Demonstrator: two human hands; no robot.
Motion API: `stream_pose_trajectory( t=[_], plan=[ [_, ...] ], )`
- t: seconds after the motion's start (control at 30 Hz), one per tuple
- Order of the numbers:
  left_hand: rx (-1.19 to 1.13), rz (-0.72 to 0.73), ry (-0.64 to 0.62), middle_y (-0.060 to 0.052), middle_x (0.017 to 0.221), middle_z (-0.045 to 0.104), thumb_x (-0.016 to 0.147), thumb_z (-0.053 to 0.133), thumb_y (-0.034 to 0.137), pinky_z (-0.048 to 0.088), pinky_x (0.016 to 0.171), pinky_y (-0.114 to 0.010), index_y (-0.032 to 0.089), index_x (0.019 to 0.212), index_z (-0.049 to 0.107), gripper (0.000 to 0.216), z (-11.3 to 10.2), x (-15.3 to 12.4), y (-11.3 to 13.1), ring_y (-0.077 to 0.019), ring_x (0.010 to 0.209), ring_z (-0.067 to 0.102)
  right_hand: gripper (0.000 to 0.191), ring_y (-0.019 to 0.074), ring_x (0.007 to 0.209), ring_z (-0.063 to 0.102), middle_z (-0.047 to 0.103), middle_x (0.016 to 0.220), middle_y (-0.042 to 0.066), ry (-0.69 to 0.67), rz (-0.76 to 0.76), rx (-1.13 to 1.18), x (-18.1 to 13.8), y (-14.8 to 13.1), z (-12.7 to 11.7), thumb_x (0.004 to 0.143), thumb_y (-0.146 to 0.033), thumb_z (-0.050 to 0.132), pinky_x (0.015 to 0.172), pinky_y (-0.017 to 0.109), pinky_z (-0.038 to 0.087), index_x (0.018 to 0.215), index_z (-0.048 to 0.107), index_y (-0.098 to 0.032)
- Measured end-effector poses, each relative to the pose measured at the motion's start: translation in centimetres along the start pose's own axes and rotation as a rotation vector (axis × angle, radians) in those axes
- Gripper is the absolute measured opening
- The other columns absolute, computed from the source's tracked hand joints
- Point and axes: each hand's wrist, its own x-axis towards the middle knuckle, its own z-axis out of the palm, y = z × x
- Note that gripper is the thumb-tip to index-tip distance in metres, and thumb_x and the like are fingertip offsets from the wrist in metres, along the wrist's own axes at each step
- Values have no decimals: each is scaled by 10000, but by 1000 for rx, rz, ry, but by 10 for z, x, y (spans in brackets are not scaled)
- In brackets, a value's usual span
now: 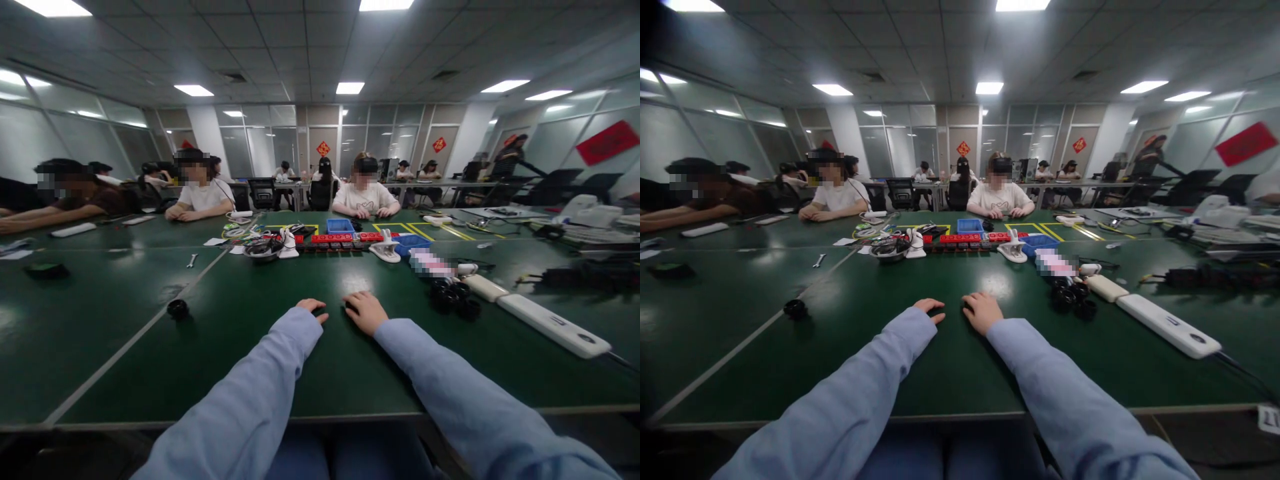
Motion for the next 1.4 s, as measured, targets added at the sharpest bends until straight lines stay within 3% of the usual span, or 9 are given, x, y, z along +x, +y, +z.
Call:
stream_pose_trajectory(
  t=[0.17,0.33,0.47,0.63,0.8,0.97,1.13,1.23,1.4],
  plan=[
    [26,2,-7,-54,1073,605,756,544,325,392,938,-294,181,1013,605,301,-3,-4,5,-187,1029,525,295,228,908,474,598,1028,56,-66,-43,75,-92,-13,-36,768,-309,516,785,375,367,1050,582,-253],
    [86,25,-46,-73,1078,598,760,531,333,390,940,-306,171,1020,604,314,-3,-2,5,-197,1026,529,264,221,891,514,577,972,82,-34,166,198,-166,37,-59,748,-316,495,798,362,411,970,587,-207],
    [133,66,-36,-88,1052,608,752,539,316,404,919,-290,150,989,616,299,3,3,-1,-189,992,550,296,232,879,528,567,942,91,280,399,249,-186,95,-77,712,-392,508,803,381,418,928,550,-194],
    [178,67,10,-43,1029,619,737,547,306,410,916,-289,202,950,619,248,11,5,-7,-169,986,559,508,183,705,548,552,970,135,754,797,403,-170,157,-102,649,-438,563,661,334,442,1035,473,-121],
    [180,96,44,-49,1023,629,729,541,317,417,912,-305,202,950,621,261,15,2,-12,-172,978,565,466,176,715,535,547,949,102,1072,796,341,-141,198,-96,651,-431,559,665,332,440,1009,519,-136],
    [152,131,65,-73,1043,624,739,513,349,418,916,-344,184,970,626,306,21,3,-24,-192,987,562,411,190,705,503,526,780,44,1052,686,213,-135,211,-72,601,-471,596,659,350,432,857,515,-159],
    [131,118,68,-69,1044,618,725,518,379,428,902,-402,207,978,629,325,24,4,-33,-222,994,557,275,187,695,493,517,716,29,902,517,99,-138,203,-74,623,-442,575,653,333,427,674,454,-199],
    [129,129,52,-77,1046,614,715,534,374,429,902,-409,205,988,628,334,24,4,-36,-230,995,556,257,204,764,524,557,793,53,872,493,80,-137,199,-76,645,-426,565,713,350,429,721,479,-196],
    [130,141,37,-66,1066,603,706,557,359,433,902,-402,220,1010,614,338,25,3,-37,-226,1005,553,328,230,787,569,603,845,67,567,586,135,-135,204,-65,602,-375,605,720,372,445,856,519,-185]
  ],
)
